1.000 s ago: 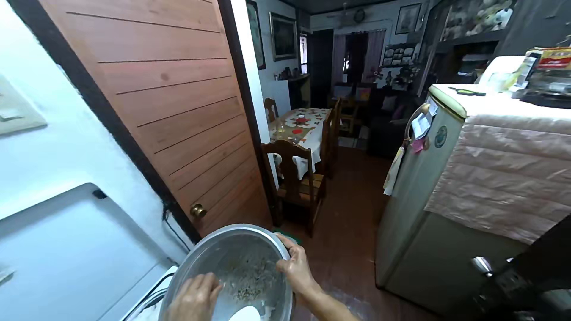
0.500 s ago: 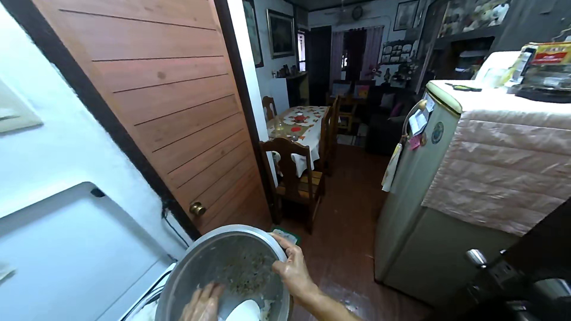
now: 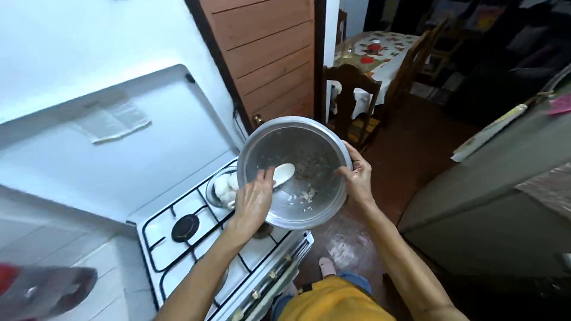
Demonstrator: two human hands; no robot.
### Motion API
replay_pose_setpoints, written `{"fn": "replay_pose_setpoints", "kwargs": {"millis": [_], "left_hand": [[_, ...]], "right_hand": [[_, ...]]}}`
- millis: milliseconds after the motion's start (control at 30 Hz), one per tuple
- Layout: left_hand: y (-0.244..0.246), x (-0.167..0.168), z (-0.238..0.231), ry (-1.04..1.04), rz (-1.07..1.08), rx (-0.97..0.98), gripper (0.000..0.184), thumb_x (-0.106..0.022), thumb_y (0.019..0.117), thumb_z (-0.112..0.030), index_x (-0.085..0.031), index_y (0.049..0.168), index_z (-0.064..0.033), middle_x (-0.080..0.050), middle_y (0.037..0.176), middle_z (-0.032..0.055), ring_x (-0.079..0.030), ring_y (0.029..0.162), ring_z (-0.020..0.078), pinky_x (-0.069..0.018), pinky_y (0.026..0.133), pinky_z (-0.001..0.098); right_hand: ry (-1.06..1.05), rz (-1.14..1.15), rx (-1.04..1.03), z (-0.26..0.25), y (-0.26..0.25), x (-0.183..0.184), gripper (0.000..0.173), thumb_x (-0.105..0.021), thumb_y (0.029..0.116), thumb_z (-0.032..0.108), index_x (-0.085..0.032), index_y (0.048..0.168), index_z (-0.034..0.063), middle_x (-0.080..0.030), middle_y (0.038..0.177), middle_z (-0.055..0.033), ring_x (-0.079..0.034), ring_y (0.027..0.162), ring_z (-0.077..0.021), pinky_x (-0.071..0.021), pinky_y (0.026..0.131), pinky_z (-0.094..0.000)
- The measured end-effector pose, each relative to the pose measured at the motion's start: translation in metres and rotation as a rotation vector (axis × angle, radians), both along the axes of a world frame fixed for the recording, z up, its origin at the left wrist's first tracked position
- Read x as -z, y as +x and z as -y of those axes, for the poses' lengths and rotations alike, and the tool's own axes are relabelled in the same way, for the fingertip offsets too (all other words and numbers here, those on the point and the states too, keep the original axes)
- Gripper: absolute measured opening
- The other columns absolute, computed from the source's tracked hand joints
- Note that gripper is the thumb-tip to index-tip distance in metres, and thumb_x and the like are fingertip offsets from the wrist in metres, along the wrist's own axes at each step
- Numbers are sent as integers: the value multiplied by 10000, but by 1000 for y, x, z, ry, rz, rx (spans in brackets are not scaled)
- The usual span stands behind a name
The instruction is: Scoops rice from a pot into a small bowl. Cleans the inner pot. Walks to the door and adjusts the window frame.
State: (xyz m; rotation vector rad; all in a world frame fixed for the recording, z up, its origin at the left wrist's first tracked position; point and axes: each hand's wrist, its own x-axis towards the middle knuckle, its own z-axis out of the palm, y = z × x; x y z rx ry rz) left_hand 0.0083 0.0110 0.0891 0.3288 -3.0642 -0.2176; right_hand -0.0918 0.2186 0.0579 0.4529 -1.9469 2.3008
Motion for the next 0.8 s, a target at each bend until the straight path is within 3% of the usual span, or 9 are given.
{"fn": "replay_pose_setpoints", "kwargs": {"millis": [167,233,300,367,433,533,633,700,800], "left_hand": [[-27,-15,3,-65,-134,-115,358,-486,1092,-193,-537,1387,4,-671,1058,309,-678,833,515,-526,693,636],[-34,0,-5,-12,-111,-5,355,-523,1065,-160,-552,1356,40,-682,1024,316,-683,857,524,-536,707,651],[-29,7,-18,-16,25,184,319,-528,1058,-149,-589,1336,-6,-700,1030,273,-695,886,497,-544,733,636],[-19,-9,-24,-83,95,247,278,-518,1056,-115,-639,1298,-49,-712,1031,245,-697,883,478,-534,725,619],[-11,-23,-20,-197,-118,209,229,-566,1007,-16,-670,1211,-12,-707,908,249,-693,728,467,-532,588,587],[-13,-30,-16,-375,-454,146,335,-617,928,78,-677,1248,-3,-670,858,233,-658,634,406,-492,512,490],[-27,-19,-13,-417,-493,135,365,-596,949,66,-653,1299,-20,-664,958,264,-658,683,431,-501,547,512],[-37,-2,-12,-360,-319,94,409,-564,980,54,-598,1381,-20,-659,1138,312,-680,832,514,-532,640,614],[-43,14,-20,-279,-126,152,371,-500,1027,-31,-570,1389,6,-634,1233,355,-660,910,608,-497,677,745]], "right_hand": [[-23,50,-34,3,8,2,702,-555,756,-128,-552,1437,39,-661,1298,-77,-674,1018,-90,-585,820,-284],[-28,75,-65,4,12,1,704,-547,753,-125,-555,1435,51,-659,1295,-68,-673,1007,-88,-586,810,-285],[-39,99,-85,2,11,6,706,-545,751,-141,-562,1431,48,-661,1298,-83,-679,999,-110,-592,801,-303],[-35,103,-80,-1,7,14,708,-539,740,-131,-561,1427,40,-661,1294,-90,-680,1006,-116,-592,806,-306],[-17,98,-74,-6,6,18,705,-547,747,-115,-562,1432,53,-660,1304,-80,-678,1026,-111,-593,818,-309],[10,120,-60,-7,8,17,705,-545,769,-110,-548,1451,67,-643,1335,-84,-665,1050,-119,-582,832,-328],[-6,156,-29,-2,15,14,704,-547,780,-147,-528,1456,49,-616,1357,-122,-652,1046,-157,-574,825,-367],[-43,137,5,-2,25,9,695,-570,777,-187,-515,1447,-12,-596,1382,-170,-645,1076,-172,-569,867,-368],[-87,93,84,-10,34,8,614,-640,763,-207,-572,1363,-96,-632,1323,-227,-651,1116,-192,-554,935,-346]]}}
